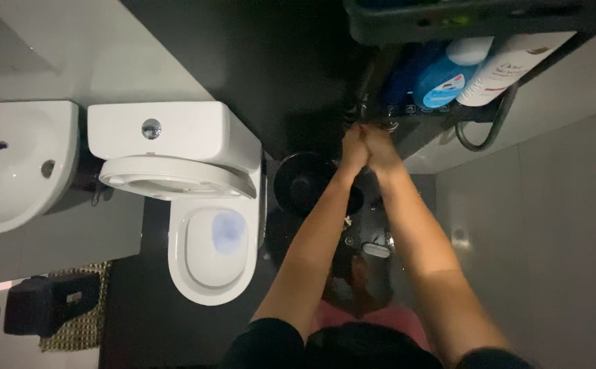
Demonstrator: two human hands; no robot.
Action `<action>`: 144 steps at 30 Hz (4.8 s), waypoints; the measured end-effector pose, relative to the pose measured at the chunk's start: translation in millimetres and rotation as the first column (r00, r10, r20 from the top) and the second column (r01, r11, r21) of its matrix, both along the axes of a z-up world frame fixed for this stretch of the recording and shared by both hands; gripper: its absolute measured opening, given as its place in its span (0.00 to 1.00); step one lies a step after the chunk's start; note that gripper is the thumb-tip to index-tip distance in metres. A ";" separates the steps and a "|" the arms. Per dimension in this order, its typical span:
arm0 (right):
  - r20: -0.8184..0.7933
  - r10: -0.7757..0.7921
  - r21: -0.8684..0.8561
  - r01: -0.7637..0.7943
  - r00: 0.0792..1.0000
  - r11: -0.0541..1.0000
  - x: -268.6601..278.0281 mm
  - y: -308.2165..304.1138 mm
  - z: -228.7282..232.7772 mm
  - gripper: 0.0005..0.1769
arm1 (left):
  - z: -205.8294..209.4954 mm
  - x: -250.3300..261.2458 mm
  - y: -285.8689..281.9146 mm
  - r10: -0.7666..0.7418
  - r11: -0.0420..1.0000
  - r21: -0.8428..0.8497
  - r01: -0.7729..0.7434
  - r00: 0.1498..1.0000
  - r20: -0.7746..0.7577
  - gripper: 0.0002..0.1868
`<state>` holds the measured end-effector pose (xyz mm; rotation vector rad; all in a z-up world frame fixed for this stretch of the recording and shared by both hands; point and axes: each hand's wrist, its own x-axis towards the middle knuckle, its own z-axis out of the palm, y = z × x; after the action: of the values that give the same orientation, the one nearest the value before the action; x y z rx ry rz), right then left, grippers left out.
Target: The person organizes bottles on a bathroom shelf, uses a bidet spray to rinse a bin and the tiled floor, removes a floor grate, and handles a cleaning bottle.
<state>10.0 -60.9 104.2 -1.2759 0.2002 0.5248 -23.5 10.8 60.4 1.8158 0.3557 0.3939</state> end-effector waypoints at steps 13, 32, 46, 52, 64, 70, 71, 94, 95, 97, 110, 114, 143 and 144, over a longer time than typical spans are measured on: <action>0.242 0.252 -0.291 -0.178 0.937 0.940 -44.7 -12.2 37.3 0.15 | -31.5 15.2 6.1 -0.118 0.376 -0.887 0.267 0.963 0.240 0.10; 0.621 0.243 -0.389 0.024 0.745 0.921 -7.4 -31.1 8.0 0.08 | 39.6 -31.1 -4.2 -0.198 0.438 -0.868 0.235 0.967 0.161 0.26; 0.778 0.060 -0.363 0.369 0.626 0.856 -46.8 -9.2 53.3 0.14 | -2.1 7.4 -6.2 -0.015 0.279 -0.958 0.060 0.998 0.058 0.15; 0.767 -0.065 -0.175 0.306 0.638 0.936 -109.5 -33.6 192.5 0.11 | 44.3 -21.3 0.9 -0.180 0.175 -0.932 0.316 0.941 0.286 0.18; 0.701 0.600 -0.659 0.672 0.386 0.337 -23.4 -16.8 325.1 0.21 | 36.6 14.2 20.9 -0.039 0.066 -0.996 0.066 0.997 0.063 0.21; 0.735 0.577 -0.622 0.693 0.357 0.364 -26.1 -21.8 322.3 0.22 | 29.8 27.1 22.4 -0.060 0.071 -0.997 0.020 0.998 0.016 0.23; 0.793 0.545 -0.552 0.696 0.270 0.459 -35.2 -24.1 325.7 0.21 | 29.5 27.1 22.9 -0.073 0.083 -0.996 0.030 0.997 0.024 0.23; 0.686 -0.064 -0.344 0.400 0.725 0.849 -83.5 -9.6 97.8 0.19 | 41.3 -29.7 35.0 -0.214 0.939 -0.297 0.172 0.970 -0.114 0.38; 0.694 -0.082 -0.300 0.391 0.716 0.870 -81.3 -7.0 91.3 0.20 | 31.2 -23.7 35.7 -0.179 0.963 -0.225 0.150 0.977 -0.115 0.39; 0.707 -0.123 -0.209 0.372 0.697 0.905 -70.6 0.8 73.1 0.22 | 11.8 -9.7 38.0 -0.065 0.997 -0.050 0.059 0.988 -0.138 0.38; 0.616 -0.060 -0.088 0.144 0.786 0.986 -22.9 4.3 46.6 0.05 | 59.7 -40.0 37.0 -0.218 0.921 -0.382 0.070 0.907 -0.359 0.47; 0.597 -0.043 -0.155 0.169 0.801 0.973 -32.5 9.4 71.7 0.07 | 39.8 -16.5 31.3 -0.058 0.948 -0.313 -0.058 0.935 -0.349 0.48; 0.634 0.543 -0.689 0.083 0.550 0.720 4.4 -13.7 19.8 0.13 | 12.9 -66.1 0.5 -0.323 0.392 -0.920 -0.015 0.934 -0.152 0.51; 0.605 0.443 -0.647 0.084 0.661 0.758 9.2 -11.0 6.0 0.14 | 0.0 -64.7 2.0 -0.261 0.594 -0.804 0.009 0.948 -0.182 0.48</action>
<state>19.2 -71.9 110.2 -2.1071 -0.5126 0.0538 -88.2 12.8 60.4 0.9723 0.4903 -0.1556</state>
